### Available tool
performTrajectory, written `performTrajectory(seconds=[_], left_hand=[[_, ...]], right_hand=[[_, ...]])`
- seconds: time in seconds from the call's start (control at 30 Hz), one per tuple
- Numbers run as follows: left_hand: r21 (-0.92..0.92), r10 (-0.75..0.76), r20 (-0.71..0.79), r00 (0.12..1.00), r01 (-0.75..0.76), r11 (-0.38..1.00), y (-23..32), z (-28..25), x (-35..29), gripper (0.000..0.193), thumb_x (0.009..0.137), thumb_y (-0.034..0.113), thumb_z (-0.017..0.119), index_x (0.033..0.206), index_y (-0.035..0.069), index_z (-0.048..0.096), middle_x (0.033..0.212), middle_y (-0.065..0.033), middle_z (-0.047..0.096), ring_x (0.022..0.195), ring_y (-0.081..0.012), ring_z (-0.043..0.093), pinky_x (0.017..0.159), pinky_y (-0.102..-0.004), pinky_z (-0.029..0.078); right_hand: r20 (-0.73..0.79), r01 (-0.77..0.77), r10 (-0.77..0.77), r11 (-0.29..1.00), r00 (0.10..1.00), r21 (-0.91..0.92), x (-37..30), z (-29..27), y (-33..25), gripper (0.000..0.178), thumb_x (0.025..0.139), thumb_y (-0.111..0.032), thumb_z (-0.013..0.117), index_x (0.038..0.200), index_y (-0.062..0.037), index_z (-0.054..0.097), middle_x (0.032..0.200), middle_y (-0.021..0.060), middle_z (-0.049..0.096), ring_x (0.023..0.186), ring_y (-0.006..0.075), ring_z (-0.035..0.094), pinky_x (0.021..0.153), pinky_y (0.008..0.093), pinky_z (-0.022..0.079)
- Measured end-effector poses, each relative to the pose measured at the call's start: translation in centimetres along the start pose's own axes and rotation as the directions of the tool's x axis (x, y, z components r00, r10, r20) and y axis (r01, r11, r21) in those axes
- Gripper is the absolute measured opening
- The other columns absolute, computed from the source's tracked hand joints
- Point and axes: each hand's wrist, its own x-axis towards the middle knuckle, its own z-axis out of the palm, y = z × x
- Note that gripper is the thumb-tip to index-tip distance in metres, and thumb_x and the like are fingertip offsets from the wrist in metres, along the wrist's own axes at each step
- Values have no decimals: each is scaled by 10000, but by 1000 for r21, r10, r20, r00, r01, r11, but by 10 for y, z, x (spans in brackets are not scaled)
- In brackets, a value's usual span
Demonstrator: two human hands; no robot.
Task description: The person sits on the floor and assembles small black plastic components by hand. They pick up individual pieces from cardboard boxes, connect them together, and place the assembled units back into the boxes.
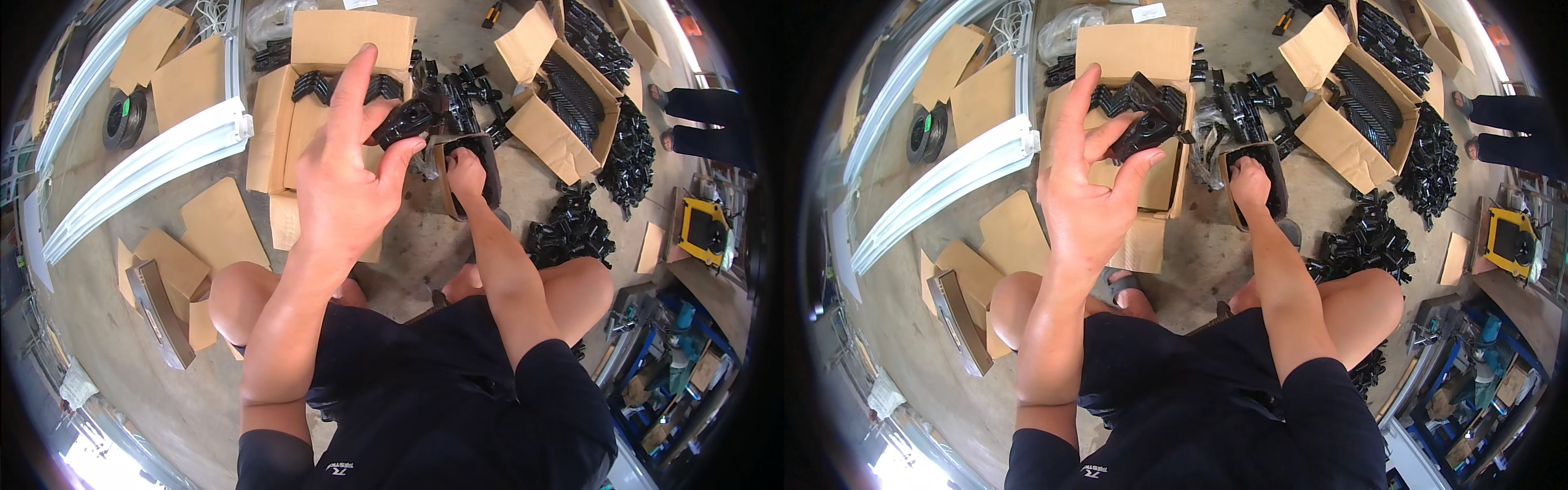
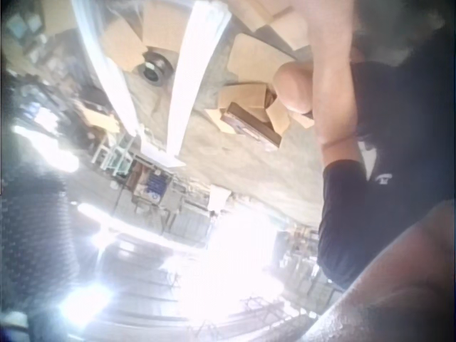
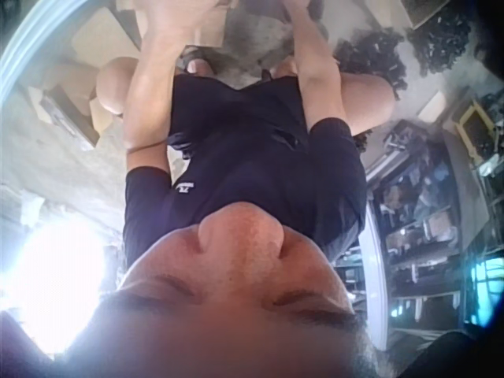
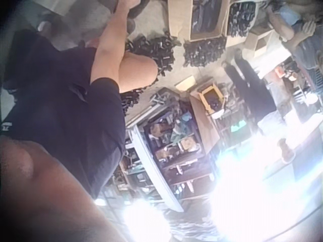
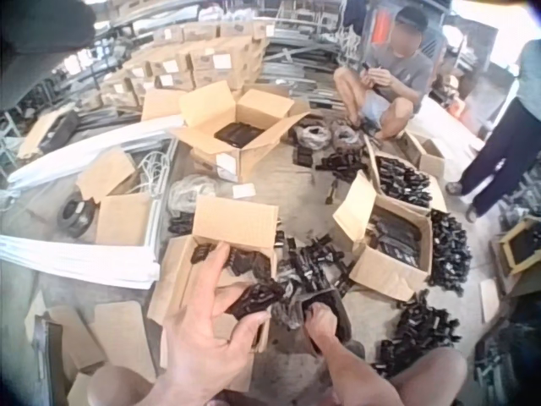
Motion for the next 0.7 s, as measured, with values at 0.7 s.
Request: performTrajectory(seconds=[0.7], left_hand=[[283, 331, 86, 940, -341, 896, 6, 13, -21, 914, 817, 33, 831, 1601, 95, 365, 1069, -118, 768, 961, -289, 740, 826, -392, 599]], right_hand=[[-195, 283, -210, 590, 958, 756, -26, -351, -182, 192, 994, -30, 682, 1167, 52, 706, 1045, 60, 687, 839, 93, 644, 751, 241, 554]])
